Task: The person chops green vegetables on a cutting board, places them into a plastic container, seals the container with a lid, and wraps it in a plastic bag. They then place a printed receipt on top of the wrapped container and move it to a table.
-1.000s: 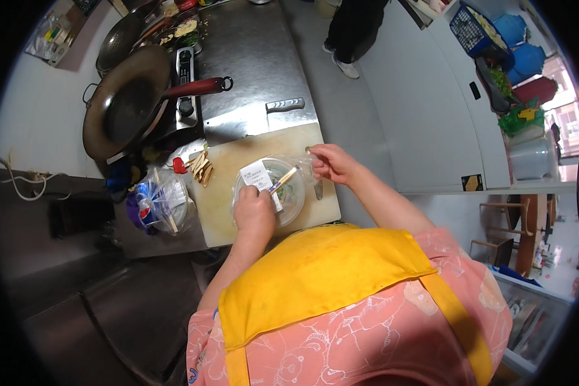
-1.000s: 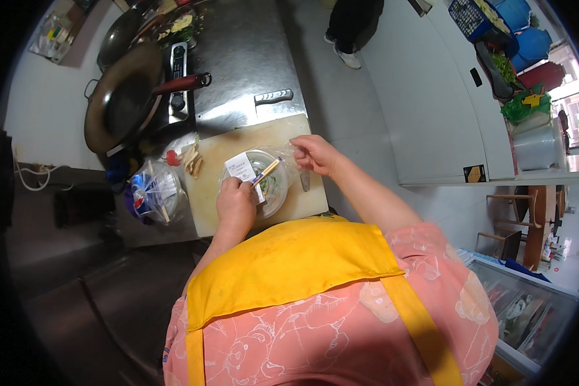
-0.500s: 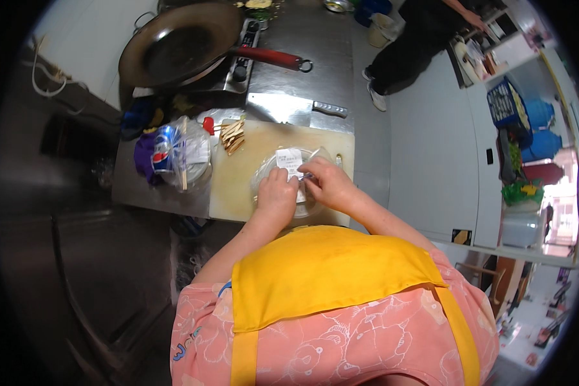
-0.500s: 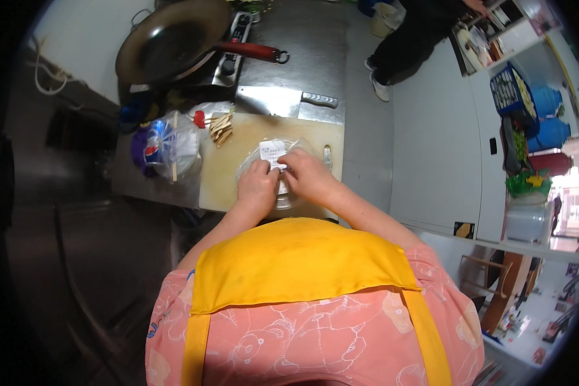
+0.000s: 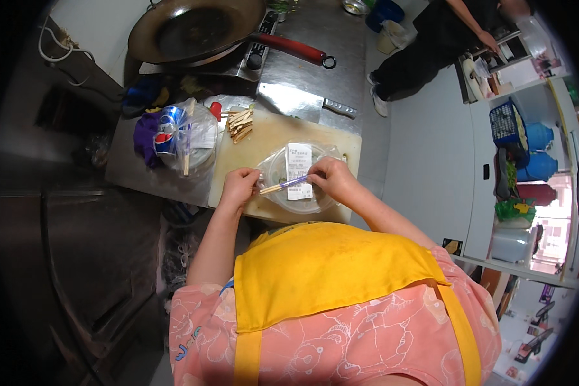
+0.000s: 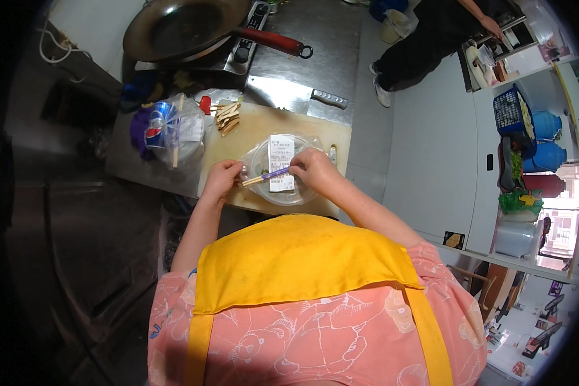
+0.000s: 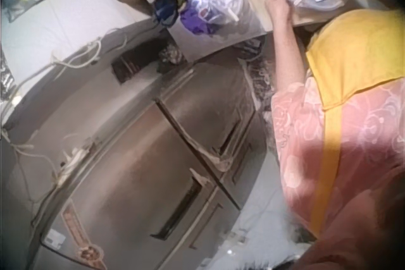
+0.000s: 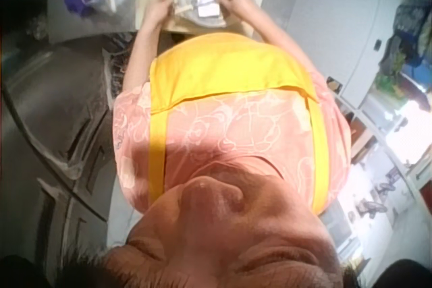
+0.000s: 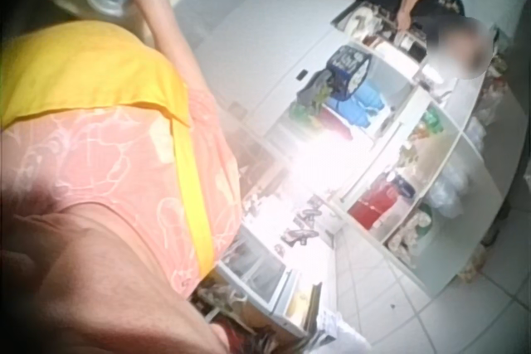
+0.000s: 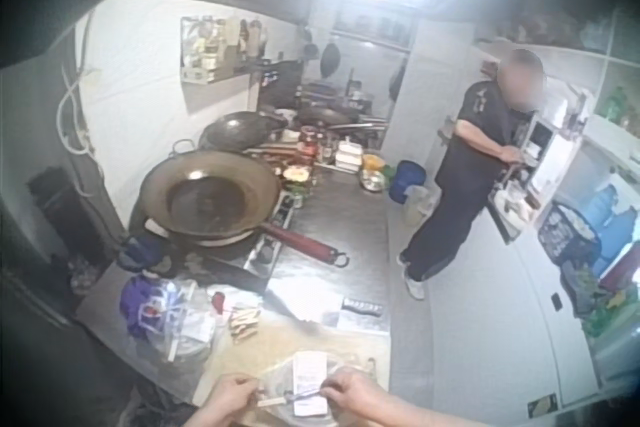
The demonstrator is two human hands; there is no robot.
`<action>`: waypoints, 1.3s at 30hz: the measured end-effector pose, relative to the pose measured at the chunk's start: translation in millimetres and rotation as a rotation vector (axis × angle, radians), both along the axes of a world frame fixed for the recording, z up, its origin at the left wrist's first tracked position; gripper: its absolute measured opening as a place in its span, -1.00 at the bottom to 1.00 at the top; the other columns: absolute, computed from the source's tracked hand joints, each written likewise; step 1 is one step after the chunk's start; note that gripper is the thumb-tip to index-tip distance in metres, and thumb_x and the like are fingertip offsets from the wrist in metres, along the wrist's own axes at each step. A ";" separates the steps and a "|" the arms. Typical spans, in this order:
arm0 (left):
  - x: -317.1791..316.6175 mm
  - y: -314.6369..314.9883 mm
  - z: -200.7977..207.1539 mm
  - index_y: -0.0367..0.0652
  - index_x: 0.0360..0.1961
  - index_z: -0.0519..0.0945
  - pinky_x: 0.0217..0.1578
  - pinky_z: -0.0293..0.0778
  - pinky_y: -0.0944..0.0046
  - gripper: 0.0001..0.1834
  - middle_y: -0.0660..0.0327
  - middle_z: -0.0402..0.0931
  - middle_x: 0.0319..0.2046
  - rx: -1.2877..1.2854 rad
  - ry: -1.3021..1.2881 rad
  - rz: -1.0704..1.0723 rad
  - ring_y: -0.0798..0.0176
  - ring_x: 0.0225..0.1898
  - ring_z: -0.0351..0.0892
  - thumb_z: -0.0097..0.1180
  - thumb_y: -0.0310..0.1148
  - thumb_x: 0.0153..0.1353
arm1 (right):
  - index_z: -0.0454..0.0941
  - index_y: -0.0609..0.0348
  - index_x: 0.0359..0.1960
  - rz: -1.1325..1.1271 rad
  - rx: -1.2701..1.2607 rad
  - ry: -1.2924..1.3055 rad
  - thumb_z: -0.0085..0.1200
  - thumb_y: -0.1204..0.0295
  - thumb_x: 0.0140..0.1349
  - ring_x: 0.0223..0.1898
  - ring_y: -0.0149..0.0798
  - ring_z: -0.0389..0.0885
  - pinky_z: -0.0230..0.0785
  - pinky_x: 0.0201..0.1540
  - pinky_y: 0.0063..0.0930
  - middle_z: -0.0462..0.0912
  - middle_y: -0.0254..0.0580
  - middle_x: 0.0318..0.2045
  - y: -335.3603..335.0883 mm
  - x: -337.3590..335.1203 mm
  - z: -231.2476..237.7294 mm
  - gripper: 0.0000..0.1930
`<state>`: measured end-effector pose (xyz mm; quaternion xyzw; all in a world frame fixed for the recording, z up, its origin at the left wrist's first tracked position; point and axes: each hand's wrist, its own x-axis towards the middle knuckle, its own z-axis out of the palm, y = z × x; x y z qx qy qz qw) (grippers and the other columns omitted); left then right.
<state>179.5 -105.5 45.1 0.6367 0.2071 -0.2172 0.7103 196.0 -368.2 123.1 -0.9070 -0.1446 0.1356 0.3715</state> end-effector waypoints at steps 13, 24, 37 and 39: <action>-66.4 26.7 84.4 -0.35 -0.18 0.53 -0.40 0.34 0.30 -0.74 0.33 0.26 -0.64 -0.428 0.118 -0.095 0.36 -0.56 0.27 0.04 -0.30 0.40 | 0.64 0.24 -0.34 0.023 -0.024 0.013 0.28 0.48 0.09 -0.34 -0.02 0.59 0.44 -0.26 -0.25 0.62 -0.02 -0.42 -1.4 1.7 2.8 -0.87; 19.8 -64.0 140.2 -0.36 0.02 0.55 -0.31 0.42 0.32 -0.72 0.31 0.39 -0.59 -0.425 -0.130 -0.211 0.34 -0.48 0.42 -0.02 -0.40 0.42 | 0.62 0.00 0.03 0.214 -0.182 0.052 0.16 0.45 0.17 -0.22 0.08 0.64 0.47 -0.16 -0.12 0.68 0.01 -0.29 -3.2 9.0 25.2 -0.65; -0.9 -48.1 102.6 -0.24 -0.16 0.67 -0.53 0.35 0.29 -0.77 0.24 0.49 -0.65 0.614 -0.391 -0.482 0.34 -0.62 0.41 0.27 -0.40 0.16 | 0.62 0.13 -0.34 0.291 -0.094 -0.127 0.22 0.41 0.09 -0.31 0.03 0.61 0.48 -0.26 -0.14 0.56 -0.11 -0.35 -20.9 -24.6 17.0 -0.88; -4.0 -52.4 94.4 -0.21 -0.30 0.67 -0.50 0.40 0.14 -0.81 0.02 0.49 -0.65 0.834 -0.479 -0.562 0.10 -0.60 0.51 0.31 -0.36 0.08 | 0.61 0.13 -0.44 0.337 -0.112 -0.231 0.21 0.43 0.04 -0.34 0.00 0.62 0.50 -0.30 -0.15 0.53 -0.11 -0.39 -16.7 -27.3 12.3 -0.92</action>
